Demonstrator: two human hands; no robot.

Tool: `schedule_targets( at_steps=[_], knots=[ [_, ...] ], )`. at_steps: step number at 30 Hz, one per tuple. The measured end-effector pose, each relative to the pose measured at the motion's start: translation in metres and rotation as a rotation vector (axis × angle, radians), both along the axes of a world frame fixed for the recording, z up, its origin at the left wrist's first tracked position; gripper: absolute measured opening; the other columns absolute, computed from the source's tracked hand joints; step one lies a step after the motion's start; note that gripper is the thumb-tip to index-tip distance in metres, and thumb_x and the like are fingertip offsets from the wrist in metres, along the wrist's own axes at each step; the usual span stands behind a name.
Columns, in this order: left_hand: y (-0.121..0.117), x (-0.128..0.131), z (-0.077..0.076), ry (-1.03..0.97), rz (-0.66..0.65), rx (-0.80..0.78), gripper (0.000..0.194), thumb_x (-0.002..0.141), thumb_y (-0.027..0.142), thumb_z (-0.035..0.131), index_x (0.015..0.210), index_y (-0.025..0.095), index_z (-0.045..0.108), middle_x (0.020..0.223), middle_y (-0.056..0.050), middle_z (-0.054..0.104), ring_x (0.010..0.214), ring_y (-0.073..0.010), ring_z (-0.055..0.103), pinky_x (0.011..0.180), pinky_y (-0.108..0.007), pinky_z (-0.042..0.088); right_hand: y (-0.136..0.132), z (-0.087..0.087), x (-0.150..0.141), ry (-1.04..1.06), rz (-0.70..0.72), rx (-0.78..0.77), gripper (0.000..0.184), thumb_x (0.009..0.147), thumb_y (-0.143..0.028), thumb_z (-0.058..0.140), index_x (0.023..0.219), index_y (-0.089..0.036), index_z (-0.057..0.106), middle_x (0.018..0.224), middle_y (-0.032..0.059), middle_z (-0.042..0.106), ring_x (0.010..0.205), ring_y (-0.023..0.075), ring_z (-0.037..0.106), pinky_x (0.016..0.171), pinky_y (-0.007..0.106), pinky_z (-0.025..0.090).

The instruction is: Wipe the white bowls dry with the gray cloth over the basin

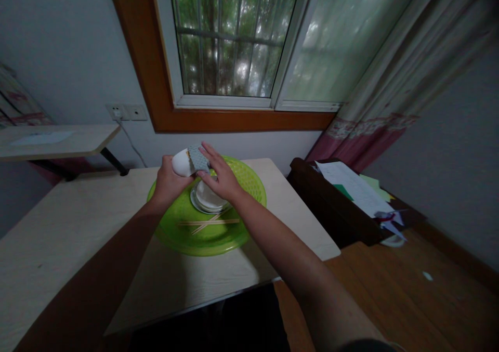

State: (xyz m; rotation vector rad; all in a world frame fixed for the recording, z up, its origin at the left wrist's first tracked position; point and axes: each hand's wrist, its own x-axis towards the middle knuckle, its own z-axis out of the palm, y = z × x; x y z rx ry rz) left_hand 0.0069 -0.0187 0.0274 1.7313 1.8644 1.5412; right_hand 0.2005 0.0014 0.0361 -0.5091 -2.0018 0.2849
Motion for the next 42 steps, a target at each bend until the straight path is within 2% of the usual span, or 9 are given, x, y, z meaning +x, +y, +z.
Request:
schedule_targets(
  at_steps=[6, 11, 16, 20, 25, 29, 34, 39, 42],
  knots=[
    [-0.001, -0.002, 0.000, 0.020, -0.024, 0.013, 0.068, 0.060, 0.044, 0.084, 0.112, 0.019, 0.048, 0.105, -0.010, 0.069, 0.094, -0.0271, 0.070, 0.076, -0.036, 0.054, 0.003, 0.001, -0.002, -0.050, -0.018, -0.001, 0.053, 0.107, -0.045, 0.038, 0.158, -0.031, 0.040, 0.166, 0.0024, 0.038, 0.157, 0.0191, 0.030, 0.130, 0.046, 0.025],
    [-0.002, 0.000, -0.001, -0.007, 0.008, 0.033, 0.081, 0.050, 0.045, 0.090, 0.113, 0.020, 0.048, 0.105, -0.009, 0.068, 0.095, -0.0277, 0.070, 0.079, -0.038, 0.057, 0.014, -0.005, -0.001, 0.064, -0.058, -0.097, 0.054, 0.108, -0.047, 0.032, 0.154, -0.024, 0.048, 0.162, 0.0060, 0.045, 0.151, 0.0176, 0.041, 0.128, 0.040, 0.030],
    [0.000, -0.001, -0.004, -0.024, 0.012, 0.092, 0.078, 0.050, 0.046, 0.091, 0.111, 0.022, 0.047, 0.103, -0.007, 0.067, 0.097, -0.0271, 0.070, 0.082, -0.040, 0.059, 0.026, -0.018, 0.005, 0.104, -0.133, -0.316, 0.055, 0.106, -0.053, 0.032, 0.132, -0.019, 0.067, 0.136, 0.0109, 0.069, 0.126, 0.0237, 0.064, 0.115, 0.042, 0.045],
    [0.001, -0.002, -0.005, -0.026, -0.002, 0.086, 0.078, 0.052, 0.047, 0.091, 0.111, 0.021, 0.047, 0.105, -0.009, 0.067, 0.098, -0.0278, 0.070, 0.082, -0.041, 0.059, 0.035, -0.030, 0.006, 0.119, -0.113, -0.472, 0.054, 0.103, -0.058, 0.034, 0.111, -0.021, 0.072, 0.112, 0.0081, 0.076, 0.106, 0.0231, 0.068, 0.104, 0.041, 0.051],
    [0.000, -0.001, -0.005, -0.044, -0.021, 0.083, 0.078, 0.052, 0.048, 0.090, 0.112, 0.022, 0.046, 0.105, -0.008, 0.067, 0.097, -0.0268, 0.070, 0.082, -0.040, 0.058, 0.036, -0.035, -0.001, 0.280, 0.010, -0.740, 0.053, 0.099, -0.064, 0.037, 0.107, -0.023, 0.070, 0.113, 0.0069, 0.072, 0.105, 0.0217, 0.066, 0.097, 0.042, 0.057],
    [-0.002, 0.001, -0.004, -0.017, -0.017, 0.046, 0.079, 0.054, 0.048, 0.089, 0.114, 0.022, 0.046, 0.108, -0.008, 0.066, 0.101, -0.0276, 0.069, 0.085, -0.041, 0.058, 0.024, -0.025, -0.004, 0.378, 0.130, -0.937, 0.060, 0.096, -0.070, 0.039, 0.128, -0.026, 0.063, 0.129, 0.0088, 0.068, 0.105, 0.0235, 0.068, 0.083, 0.045, 0.063],
    [-0.004, 0.003, -0.001, 0.021, -0.035, 0.008, 0.079, 0.052, 0.050, 0.090, 0.113, 0.021, 0.047, 0.106, -0.008, 0.066, 0.098, -0.0271, 0.069, 0.082, -0.040, 0.058, 0.016, -0.016, -0.002, 0.346, 0.155, -0.800, 0.065, 0.098, -0.071, 0.036, 0.155, -0.039, 0.039, 0.158, 0.0018, 0.049, 0.133, 0.0250, 0.058, 0.099, 0.050, 0.059],
    [-0.002, 0.001, -0.001, 0.012, -0.029, 0.000, 0.079, 0.053, 0.050, 0.089, 0.113, 0.021, 0.047, 0.107, -0.010, 0.067, 0.100, -0.0289, 0.069, 0.083, -0.041, 0.058, 0.024, -0.018, -0.002, 0.210, -0.018, -0.441, 0.070, 0.102, -0.067, 0.037, 0.155, -0.022, 0.047, 0.158, 0.0092, 0.051, 0.147, 0.0214, 0.047, 0.126, 0.043, 0.032],
    [-0.001, 0.000, -0.001, -0.014, -0.018, 0.023, 0.078, 0.052, 0.048, 0.090, 0.112, 0.022, 0.046, 0.107, -0.010, 0.067, 0.101, -0.0292, 0.069, 0.084, -0.042, 0.058, 0.022, -0.016, -0.003, 0.108, -0.085, -0.255, 0.064, 0.105, -0.058, 0.035, 0.156, -0.021, 0.045, 0.161, 0.0094, 0.047, 0.151, 0.0205, 0.042, 0.128, 0.041, 0.028]
  ],
)
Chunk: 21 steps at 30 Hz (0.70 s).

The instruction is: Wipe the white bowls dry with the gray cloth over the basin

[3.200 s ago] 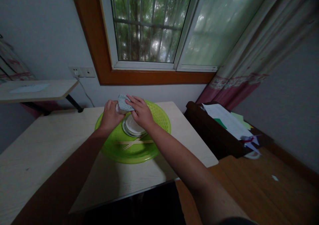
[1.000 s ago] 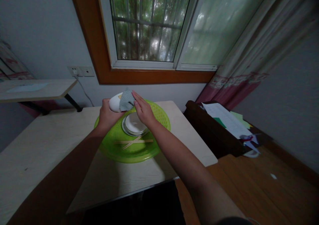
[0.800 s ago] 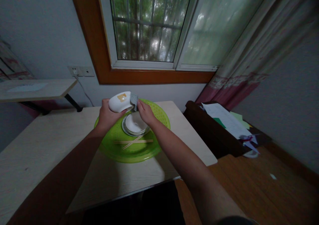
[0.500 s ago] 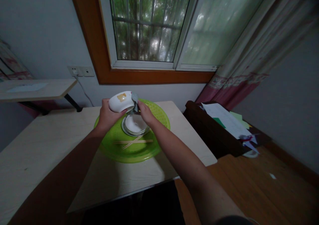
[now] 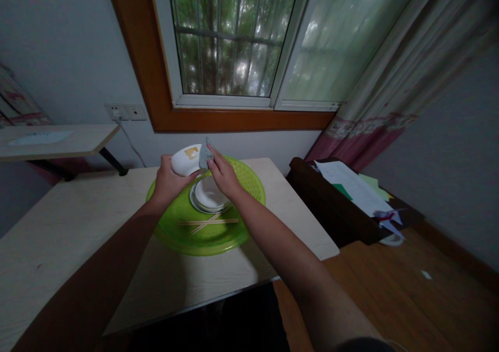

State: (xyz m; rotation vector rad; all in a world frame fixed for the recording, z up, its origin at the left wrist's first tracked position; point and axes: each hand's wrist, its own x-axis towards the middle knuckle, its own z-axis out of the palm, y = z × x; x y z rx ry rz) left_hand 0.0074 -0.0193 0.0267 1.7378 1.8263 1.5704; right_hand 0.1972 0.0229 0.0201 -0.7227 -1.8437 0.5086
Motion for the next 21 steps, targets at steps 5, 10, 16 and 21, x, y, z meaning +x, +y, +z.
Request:
schedule_targets(
  at_steps=[5, 10, 16, 21],
  knots=[
    [0.000, 0.000, 0.004, -0.074, 0.029, 0.003, 0.078, 0.052, 0.045, 0.089, 0.111, 0.023, 0.043, 0.109, -0.010, 0.067, 0.099, -0.0282, 0.070, 0.082, -0.041, 0.058, -0.010, 0.008, -0.003, -0.149, 0.003, 0.184, 0.053, 0.107, -0.033, 0.038, 0.159, -0.026, 0.039, 0.168, 0.0042, 0.034, 0.156, 0.0179, 0.031, 0.130, 0.043, 0.025],
    [0.000, -0.001, 0.006, -0.154, 0.019, 0.019, 0.074, 0.059, 0.044, 0.084, 0.113, 0.022, 0.039, 0.115, -0.012, 0.066, 0.101, -0.0258, 0.069, 0.083, -0.039, 0.058, -0.012, 0.011, -0.001, -0.178, 0.051, 0.280, 0.059, 0.102, -0.015, 0.036, 0.160, -0.027, 0.037, 0.169, 0.0013, 0.029, 0.158, 0.0161, 0.027, 0.131, 0.044, 0.026],
    [0.001, -0.007, 0.006, -0.237, 0.027, 0.100, 0.075, 0.062, 0.047, 0.084, 0.114, 0.022, 0.037, 0.120, -0.014, 0.065, 0.105, -0.0264, 0.069, 0.089, -0.042, 0.058, -0.005, -0.004, -0.006, -0.183, -0.010, 0.139, 0.065, 0.099, -0.014, 0.041, 0.162, -0.030, 0.033, 0.166, 0.0014, 0.036, 0.154, 0.0181, 0.036, 0.129, 0.044, 0.031],
    [0.002, -0.007, 0.006, -0.224, 0.045, 0.096, 0.074, 0.062, 0.047, 0.085, 0.113, 0.022, 0.038, 0.118, -0.014, 0.066, 0.105, -0.0277, 0.070, 0.088, -0.043, 0.059, -0.004, -0.010, -0.010, -0.166, -0.035, 0.155, 0.062, 0.102, -0.020, 0.039, 0.163, -0.025, 0.029, 0.167, 0.0052, 0.035, 0.155, 0.0185, 0.033, 0.130, 0.044, 0.029]
  ],
)
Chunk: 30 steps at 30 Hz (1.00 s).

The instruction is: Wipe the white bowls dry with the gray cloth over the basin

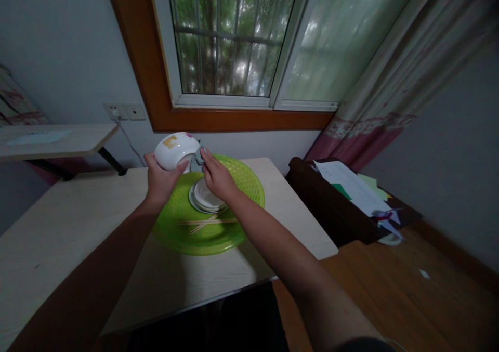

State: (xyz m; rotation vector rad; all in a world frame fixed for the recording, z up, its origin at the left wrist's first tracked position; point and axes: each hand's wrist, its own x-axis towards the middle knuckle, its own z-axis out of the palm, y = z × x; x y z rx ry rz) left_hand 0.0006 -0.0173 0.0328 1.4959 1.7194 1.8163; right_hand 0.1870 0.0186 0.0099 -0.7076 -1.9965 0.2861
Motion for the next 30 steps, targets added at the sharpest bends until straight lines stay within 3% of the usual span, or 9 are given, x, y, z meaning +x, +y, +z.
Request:
schedule_targets(
  at_steps=[6, 12, 16, 21, 25, 30],
  knots=[
    [0.004, 0.003, -0.006, 0.102, 0.036, -0.040, 0.072, 0.056, 0.040, 0.085, 0.110, 0.024, 0.040, 0.109, -0.011, 0.069, 0.098, -0.0267, 0.071, 0.082, -0.040, 0.059, -0.014, 0.018, 0.005, -0.083, 0.044, 0.124, 0.063, 0.104, -0.024, 0.039, 0.165, -0.027, 0.023, 0.173, 0.0035, 0.020, 0.160, 0.0198, 0.020, 0.131, 0.047, 0.024],
    [0.002, 0.003, -0.010, 0.241, -0.043, -0.111, 0.073, 0.054, 0.043, 0.085, 0.110, 0.023, 0.043, 0.105, -0.011, 0.070, 0.094, -0.0296, 0.071, 0.079, -0.041, 0.058, -0.018, 0.026, 0.005, -0.128, 0.089, 0.201, 0.062, 0.105, -0.032, 0.040, 0.164, -0.029, 0.022, 0.173, 0.0029, 0.019, 0.162, 0.0207, 0.012, 0.132, 0.049, 0.018],
    [-0.001, 0.005, -0.010, 0.231, -0.049, -0.125, 0.080, 0.049, 0.048, 0.088, 0.110, 0.023, 0.044, 0.104, -0.009, 0.068, 0.095, -0.0296, 0.071, 0.080, -0.041, 0.058, -0.015, 0.026, 0.007, -0.041, 0.043, 0.101, 0.061, 0.107, -0.041, 0.036, 0.165, -0.029, 0.020, 0.173, 0.0038, 0.021, 0.161, 0.0206, 0.017, 0.132, 0.047, 0.019],
    [-0.004, 0.005, -0.009, 0.172, -0.062, -0.053, 0.080, 0.051, 0.050, 0.090, 0.110, 0.023, 0.043, 0.103, -0.006, 0.066, 0.099, -0.0271, 0.070, 0.084, -0.041, 0.059, -0.001, 0.014, 0.011, 0.111, 0.033, -0.094, 0.065, 0.107, -0.057, 0.027, 0.163, -0.023, 0.027, 0.167, 0.0094, 0.036, 0.155, 0.0199, 0.034, 0.130, 0.044, 0.025],
    [-0.005, 0.001, -0.010, 0.123, -0.091, 0.001, 0.078, 0.055, 0.048, 0.089, 0.111, 0.025, 0.040, 0.111, -0.008, 0.064, 0.105, -0.0264, 0.069, 0.088, -0.041, 0.059, 0.007, 0.004, 0.013, 0.167, 0.090, -0.228, 0.069, 0.105, -0.064, 0.027, 0.158, -0.022, 0.039, 0.161, 0.0090, 0.047, 0.150, 0.0187, 0.042, 0.127, 0.039, 0.030],
    [-0.004, -0.002, -0.010, 0.048, -0.165, 0.010, 0.074, 0.061, 0.044, 0.086, 0.114, 0.024, 0.038, 0.120, -0.011, 0.063, 0.109, -0.0262, 0.068, 0.091, -0.042, 0.059, 0.004, 0.007, 0.012, 0.208, 0.171, -0.314, 0.066, 0.104, -0.063, 0.033, 0.158, -0.024, 0.041, 0.159, 0.0059, 0.049, 0.147, 0.0172, 0.046, 0.125, 0.036, 0.034]
  ],
)
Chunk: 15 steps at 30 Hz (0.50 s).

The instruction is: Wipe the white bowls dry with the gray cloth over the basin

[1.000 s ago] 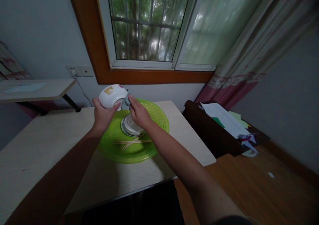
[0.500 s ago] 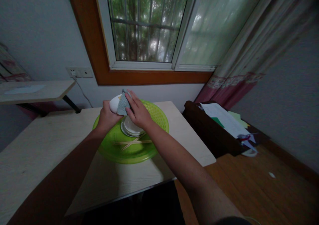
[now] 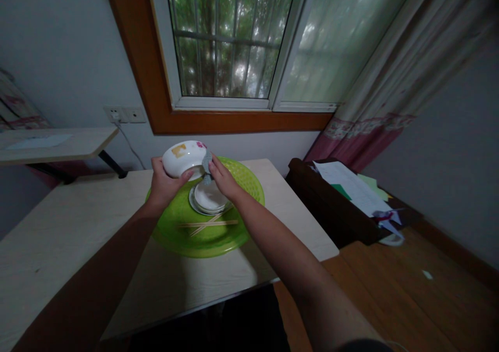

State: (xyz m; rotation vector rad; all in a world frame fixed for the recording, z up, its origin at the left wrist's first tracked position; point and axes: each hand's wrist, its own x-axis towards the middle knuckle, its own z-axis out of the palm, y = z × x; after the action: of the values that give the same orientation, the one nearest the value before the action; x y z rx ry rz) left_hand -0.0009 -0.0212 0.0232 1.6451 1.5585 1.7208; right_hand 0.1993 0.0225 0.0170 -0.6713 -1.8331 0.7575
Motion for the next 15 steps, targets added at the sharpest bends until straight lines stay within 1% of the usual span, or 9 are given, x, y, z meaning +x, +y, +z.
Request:
schedule_targets(
  at_steps=[4, 10, 12, 15],
  knots=[
    [0.003, -0.001, -0.001, -0.001, -0.030, -0.030, 0.073, 0.063, 0.044, 0.084, 0.115, 0.024, 0.037, 0.122, -0.012, 0.062, 0.112, -0.0273, 0.067, 0.095, -0.044, 0.057, -0.003, 0.001, -0.001, 0.038, 0.022, -0.073, 0.067, 0.103, -0.063, 0.037, 0.158, -0.024, 0.039, 0.158, 0.0062, 0.051, 0.145, 0.0187, 0.049, 0.123, 0.038, 0.038],
    [0.007, 0.002, -0.005, -0.001, -0.084, -0.072, 0.075, 0.065, 0.048, 0.082, 0.117, 0.023, 0.034, 0.127, -0.014, 0.059, 0.115, -0.0277, 0.065, 0.097, -0.045, 0.056, 0.001, -0.006, -0.005, 0.137, 0.063, -0.186, 0.069, 0.101, -0.062, 0.043, 0.158, -0.025, 0.034, 0.153, 0.0082, 0.054, 0.138, 0.0214, 0.055, 0.116, 0.040, 0.047],
    [0.010, 0.002, -0.009, 0.011, -0.104, -0.055, 0.076, 0.068, 0.048, 0.081, 0.121, 0.023, 0.032, 0.131, -0.015, 0.056, 0.117, -0.0274, 0.064, 0.098, -0.045, 0.056, 0.001, -0.006, -0.005, 0.173, 0.063, -0.205, 0.070, 0.100, -0.063, 0.046, 0.157, -0.025, 0.034, 0.152, 0.0079, 0.055, 0.138, 0.0219, 0.054, 0.116, 0.042, 0.046],
    [0.016, 0.002, -0.016, 0.042, -0.132, 0.011, 0.081, 0.071, 0.046, 0.080, 0.131, 0.025, 0.030, 0.138, -0.016, 0.051, 0.122, -0.0278, 0.061, 0.099, -0.046, 0.056, -0.001, -0.003, -0.004, 0.219, 0.046, -0.190, 0.071, 0.096, -0.064, 0.054, 0.155, -0.027, 0.039, 0.153, 0.0066, 0.053, 0.141, 0.0222, 0.050, 0.121, 0.041, 0.039]
  ],
)
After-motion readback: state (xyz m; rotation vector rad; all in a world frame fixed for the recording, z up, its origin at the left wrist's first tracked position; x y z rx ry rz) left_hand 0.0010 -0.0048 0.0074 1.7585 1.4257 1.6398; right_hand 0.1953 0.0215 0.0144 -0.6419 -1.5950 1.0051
